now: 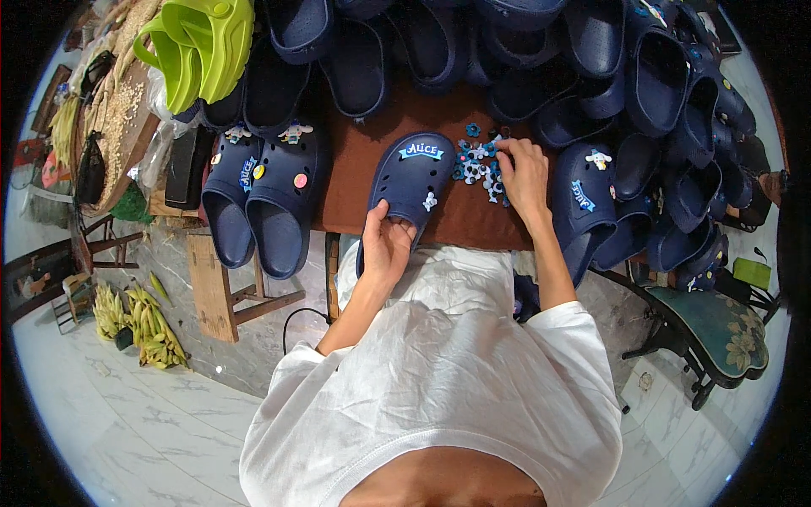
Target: Applying decorative charms and stickers to the top of clog shoes.
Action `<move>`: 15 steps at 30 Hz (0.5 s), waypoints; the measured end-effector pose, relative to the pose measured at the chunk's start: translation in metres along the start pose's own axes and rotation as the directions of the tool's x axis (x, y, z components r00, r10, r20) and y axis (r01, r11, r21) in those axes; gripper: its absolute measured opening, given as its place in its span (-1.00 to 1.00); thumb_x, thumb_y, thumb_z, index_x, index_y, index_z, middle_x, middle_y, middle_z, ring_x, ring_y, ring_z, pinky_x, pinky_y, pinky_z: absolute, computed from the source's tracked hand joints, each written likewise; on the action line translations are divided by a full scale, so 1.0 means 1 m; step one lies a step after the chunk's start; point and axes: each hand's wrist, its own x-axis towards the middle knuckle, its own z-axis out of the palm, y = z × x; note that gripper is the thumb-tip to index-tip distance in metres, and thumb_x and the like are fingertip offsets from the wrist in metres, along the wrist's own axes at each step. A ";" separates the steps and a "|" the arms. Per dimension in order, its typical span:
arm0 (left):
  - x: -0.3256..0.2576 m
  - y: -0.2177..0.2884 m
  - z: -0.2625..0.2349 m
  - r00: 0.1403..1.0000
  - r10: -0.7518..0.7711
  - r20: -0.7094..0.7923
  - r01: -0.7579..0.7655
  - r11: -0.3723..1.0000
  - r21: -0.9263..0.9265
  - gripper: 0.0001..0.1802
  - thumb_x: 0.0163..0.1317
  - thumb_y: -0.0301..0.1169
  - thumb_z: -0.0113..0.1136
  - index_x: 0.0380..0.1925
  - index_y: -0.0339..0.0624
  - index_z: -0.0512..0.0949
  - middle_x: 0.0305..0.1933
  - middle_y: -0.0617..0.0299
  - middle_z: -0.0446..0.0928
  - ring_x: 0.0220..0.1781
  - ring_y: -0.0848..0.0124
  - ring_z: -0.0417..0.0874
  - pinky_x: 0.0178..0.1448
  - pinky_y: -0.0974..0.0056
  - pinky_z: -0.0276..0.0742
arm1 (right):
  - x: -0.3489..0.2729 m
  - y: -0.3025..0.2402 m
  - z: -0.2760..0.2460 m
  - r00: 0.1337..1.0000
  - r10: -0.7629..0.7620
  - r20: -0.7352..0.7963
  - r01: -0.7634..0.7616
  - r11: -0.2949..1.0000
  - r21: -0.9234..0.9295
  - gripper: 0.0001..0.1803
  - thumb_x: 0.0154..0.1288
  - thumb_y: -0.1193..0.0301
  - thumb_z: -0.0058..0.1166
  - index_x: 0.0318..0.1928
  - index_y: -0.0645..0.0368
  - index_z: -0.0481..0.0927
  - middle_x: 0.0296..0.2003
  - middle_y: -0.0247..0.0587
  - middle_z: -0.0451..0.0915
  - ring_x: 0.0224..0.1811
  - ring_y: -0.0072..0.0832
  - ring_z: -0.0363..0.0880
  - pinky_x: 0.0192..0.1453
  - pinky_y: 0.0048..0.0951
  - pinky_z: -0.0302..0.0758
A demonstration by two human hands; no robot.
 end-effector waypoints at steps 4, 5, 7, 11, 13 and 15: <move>0.004 0.001 -0.003 1.000 -0.004 0.001 0.004 1.000 -0.026 -0.53 0.37 -0.20 0.09 0.16 -0.27 0.42 0.19 0.09 0.56 0.20 0.24 0.57 0.29 0.17 0.44 | 0.006 -0.002 0.011 1.000 -0.029 0.007 0.029 0.999 -0.014 -0.73 0.20 0.46 0.25 -0.06 0.06 0.65 -0.18 -0.19 0.57 -0.08 -0.16 0.51 -0.02 -0.15 0.36; 0.004 0.004 -0.001 0.999 -0.038 0.006 0.038 0.997 -0.072 -0.52 0.37 -0.21 0.08 0.17 -0.28 0.42 0.22 0.08 0.54 0.22 0.23 0.57 0.30 0.17 0.43 | 0.007 -0.003 0.012 0.999 -0.035 0.012 0.035 0.999 -0.007 -0.73 0.20 0.46 0.25 -0.06 0.06 0.65 -0.18 -0.19 0.57 -0.08 -0.16 0.51 -0.02 -0.15 0.36; 0.006 0.006 0.003 0.998 -0.063 0.005 0.063 0.991 -0.119 -0.52 0.37 -0.22 0.07 0.19 -0.28 0.41 0.25 0.06 0.53 0.25 0.23 0.56 0.32 0.16 0.43 | 0.008 -0.003 0.012 0.999 -0.030 0.042 0.031 0.999 -0.044 -0.74 0.17 0.47 0.27 -0.09 0.07 0.63 -0.17 -0.18 0.56 -0.08 -0.16 0.51 -0.02 -0.14 0.36; 0.007 0.005 0.001 0.996 -0.092 -0.008 0.089 0.981 -0.170 -0.49 0.35 -0.26 0.08 0.23 -0.29 0.37 0.31 0.02 0.49 0.32 0.18 0.52 0.40 0.12 0.39 | 0.003 0.001 0.010 0.999 -0.015 0.048 0.015 1.000 0.002 -0.78 0.17 0.48 0.28 -0.18 0.10 0.56 -0.21 -0.17 0.56 -0.10 -0.17 0.54 -0.04 -0.14 0.37; 0.008 0.003 -0.001 0.995 -0.100 -0.025 0.093 0.976 -0.198 -0.46 0.33 -0.30 0.13 0.26 -0.29 0.33 0.32 0.00 0.46 0.34 0.14 0.49 0.42 0.05 0.39 | 0.000 0.008 0.008 0.997 -0.009 0.073 0.004 0.998 0.066 -0.79 0.17 0.49 0.27 -0.19 0.11 0.55 -0.25 -0.17 0.56 -0.12 -0.17 0.55 -0.05 -0.14 0.37; 0.006 0.004 0.000 0.993 -0.112 -0.036 0.102 0.973 -0.209 -0.42 0.31 -0.33 0.17 0.28 -0.28 0.29 0.32 0.01 0.43 0.34 0.14 0.48 0.44 0.01 0.38 | -0.001 0.004 0.001 0.997 -0.008 0.075 -0.001 0.993 0.115 -0.79 0.19 0.51 0.26 -0.17 0.15 0.55 -0.29 -0.16 0.58 -0.23 -0.23 0.59 -0.09 -0.22 0.44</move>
